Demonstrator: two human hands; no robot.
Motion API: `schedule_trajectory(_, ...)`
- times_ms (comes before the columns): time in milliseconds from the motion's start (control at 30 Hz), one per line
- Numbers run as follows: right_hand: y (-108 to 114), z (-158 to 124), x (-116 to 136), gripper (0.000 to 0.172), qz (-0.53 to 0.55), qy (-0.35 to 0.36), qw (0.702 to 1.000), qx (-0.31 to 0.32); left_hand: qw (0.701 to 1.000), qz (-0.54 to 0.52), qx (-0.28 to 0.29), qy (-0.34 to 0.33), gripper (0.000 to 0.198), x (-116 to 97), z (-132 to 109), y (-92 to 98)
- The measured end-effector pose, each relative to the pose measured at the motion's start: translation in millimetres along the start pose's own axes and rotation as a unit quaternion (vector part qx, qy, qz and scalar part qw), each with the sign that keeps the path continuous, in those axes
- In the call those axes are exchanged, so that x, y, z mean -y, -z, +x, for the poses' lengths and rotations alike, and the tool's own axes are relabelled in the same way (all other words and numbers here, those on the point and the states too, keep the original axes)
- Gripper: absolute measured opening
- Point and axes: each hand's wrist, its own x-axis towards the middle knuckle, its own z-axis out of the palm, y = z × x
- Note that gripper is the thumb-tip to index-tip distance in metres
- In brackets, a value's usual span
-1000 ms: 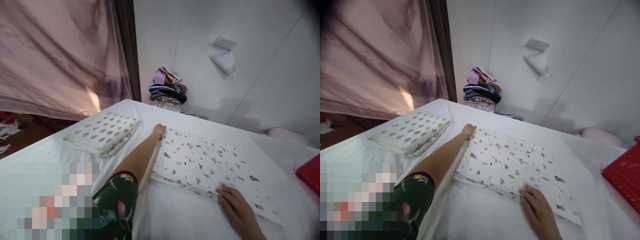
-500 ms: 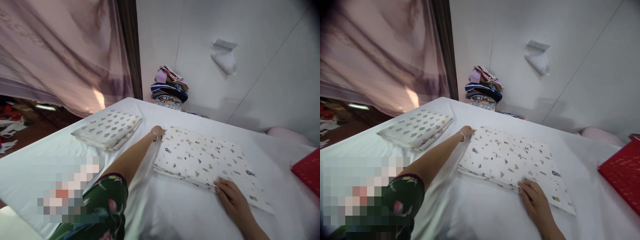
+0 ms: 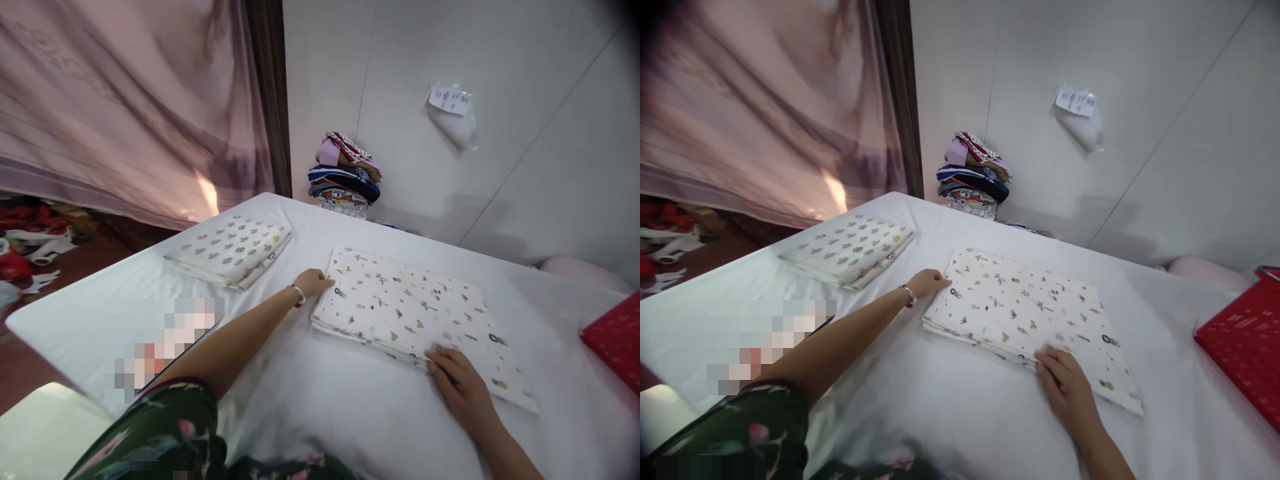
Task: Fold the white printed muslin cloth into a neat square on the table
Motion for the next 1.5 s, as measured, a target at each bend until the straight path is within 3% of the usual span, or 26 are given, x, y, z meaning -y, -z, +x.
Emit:
schedule_trajectory(400,-1,-1,-2,0.027,0.004,0.0,1.0,-0.002,1.0,0.012,-0.02,0.005,0.02,0,-5,-11.4)
schedule_trajectory(667,2,1,1,0.026,0.018,0.007,1.0,0.005,1.0,0.027,0.003,0.001,0.023,-2,-5,-5.5)
schedule_trajectory(833,1,0,0,0.027,0.011,-0.003,1.0,0.001,0.999,0.037,0.005,0.027,0.04,-14,2,-0.4)
schedule_trajectory(1133,-1,-1,-4,0.025,0.022,0.009,1.0,0.004,0.998,0.05,-0.03,0.033,0.036,-18,8,-14.6)
schedule_trajectory(1500,2,0,-4,0.023,0.03,0.026,0.999,-0.007,0.998,-0.052,-0.01,0.032,0.047,-4,-20,-7.6)
